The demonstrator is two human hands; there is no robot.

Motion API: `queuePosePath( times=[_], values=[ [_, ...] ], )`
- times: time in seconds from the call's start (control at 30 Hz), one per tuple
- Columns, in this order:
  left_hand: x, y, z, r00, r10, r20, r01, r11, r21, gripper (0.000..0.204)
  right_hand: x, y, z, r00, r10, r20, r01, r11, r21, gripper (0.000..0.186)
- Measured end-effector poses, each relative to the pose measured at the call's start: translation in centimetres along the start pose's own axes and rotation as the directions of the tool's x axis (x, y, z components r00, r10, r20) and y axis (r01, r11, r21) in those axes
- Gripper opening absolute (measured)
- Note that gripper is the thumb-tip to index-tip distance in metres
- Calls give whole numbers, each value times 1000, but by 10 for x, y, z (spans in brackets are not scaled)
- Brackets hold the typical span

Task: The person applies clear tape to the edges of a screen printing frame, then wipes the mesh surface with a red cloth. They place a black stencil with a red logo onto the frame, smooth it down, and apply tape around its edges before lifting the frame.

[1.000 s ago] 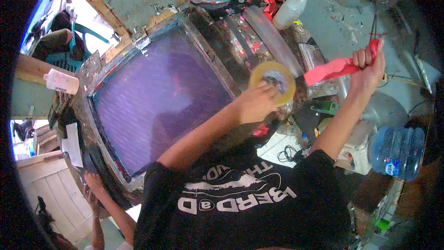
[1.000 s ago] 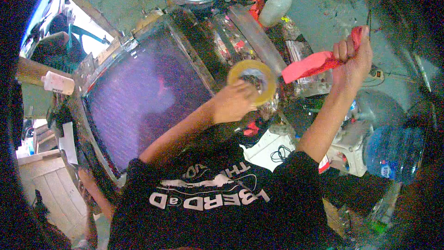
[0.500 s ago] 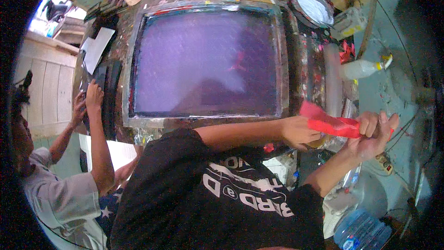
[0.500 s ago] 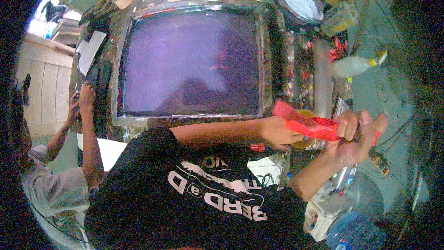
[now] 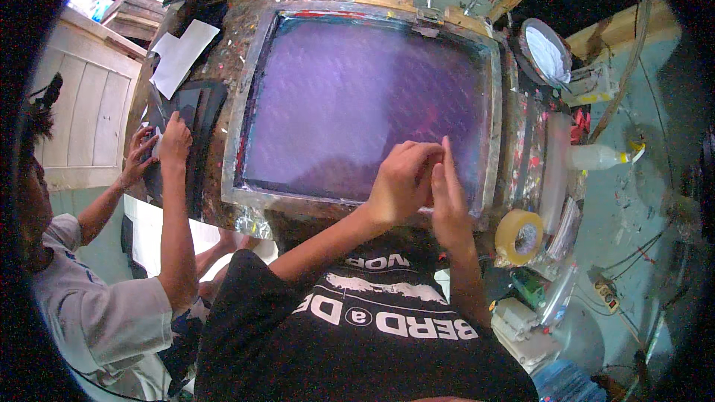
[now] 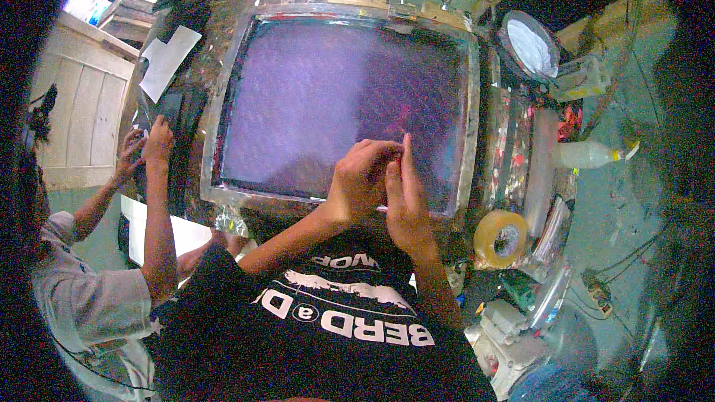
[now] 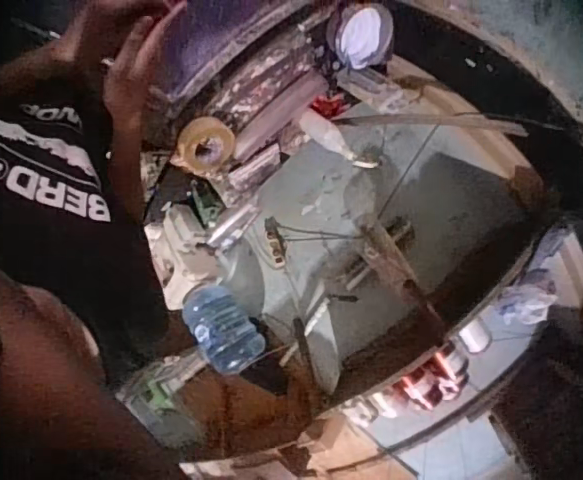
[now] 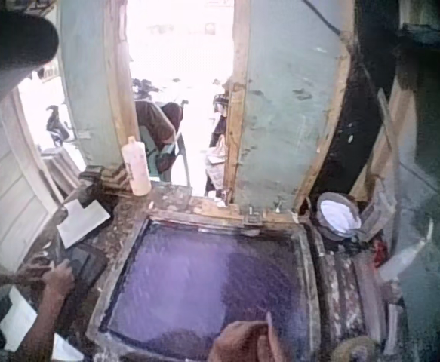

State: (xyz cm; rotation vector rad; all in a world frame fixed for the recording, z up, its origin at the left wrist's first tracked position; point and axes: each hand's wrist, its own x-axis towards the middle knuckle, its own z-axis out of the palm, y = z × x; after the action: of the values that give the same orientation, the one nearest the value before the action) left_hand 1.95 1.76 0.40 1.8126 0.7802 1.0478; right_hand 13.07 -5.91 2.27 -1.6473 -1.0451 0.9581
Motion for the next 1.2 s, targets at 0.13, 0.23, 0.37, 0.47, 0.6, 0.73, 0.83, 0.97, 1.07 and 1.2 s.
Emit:
queuePosePath(
  times=[0.13,0.23,0.37,0.47,0.6,0.73,0.83,0.97,1.07,1.2],
  values=[
    [-12,9,-55,999,35,13,-36,995,95,56,41,4,3,991,-113,-72,101,982,-157,44],
    [-48,-44,-104,996,-25,-91,64,887,457,61,119,9,10,956,-278,-95,245,933,-265,35],
    [-77,-72,-131,978,-127,-166,208,673,710,53,250,5,38,815,-532,228,574,691,-439,37],
    [-75,-75,-126,970,-122,-212,237,685,689,51,317,39,60,589,-640,493,786,311,-534,38],
    [-81,-72,-127,947,-161,-278,310,684,660,43,306,69,69,589,-474,655,808,333,-486,47],
    [-76,-66,-125,939,-183,-290,334,677,656,37,316,68,49,558,-397,728,814,435,-386,61],
    [-75,-67,-125,941,-195,-276,333,673,661,37,292,79,56,556,-434,709,820,425,-383,62],
    [-73,-69,-125,942,-198,-272,332,673,661,37,189,96,69,477,-508,718,817,557,-149,60],
    [-75,-70,-124,938,-195,-288,342,667,662,37,97,79,73,456,-371,809,802,566,-193,56],
    [-73,-71,-124,940,-210,-269,339,666,665,36,97,78,63,378,-360,853,833,534,-144,46]
  ],
)
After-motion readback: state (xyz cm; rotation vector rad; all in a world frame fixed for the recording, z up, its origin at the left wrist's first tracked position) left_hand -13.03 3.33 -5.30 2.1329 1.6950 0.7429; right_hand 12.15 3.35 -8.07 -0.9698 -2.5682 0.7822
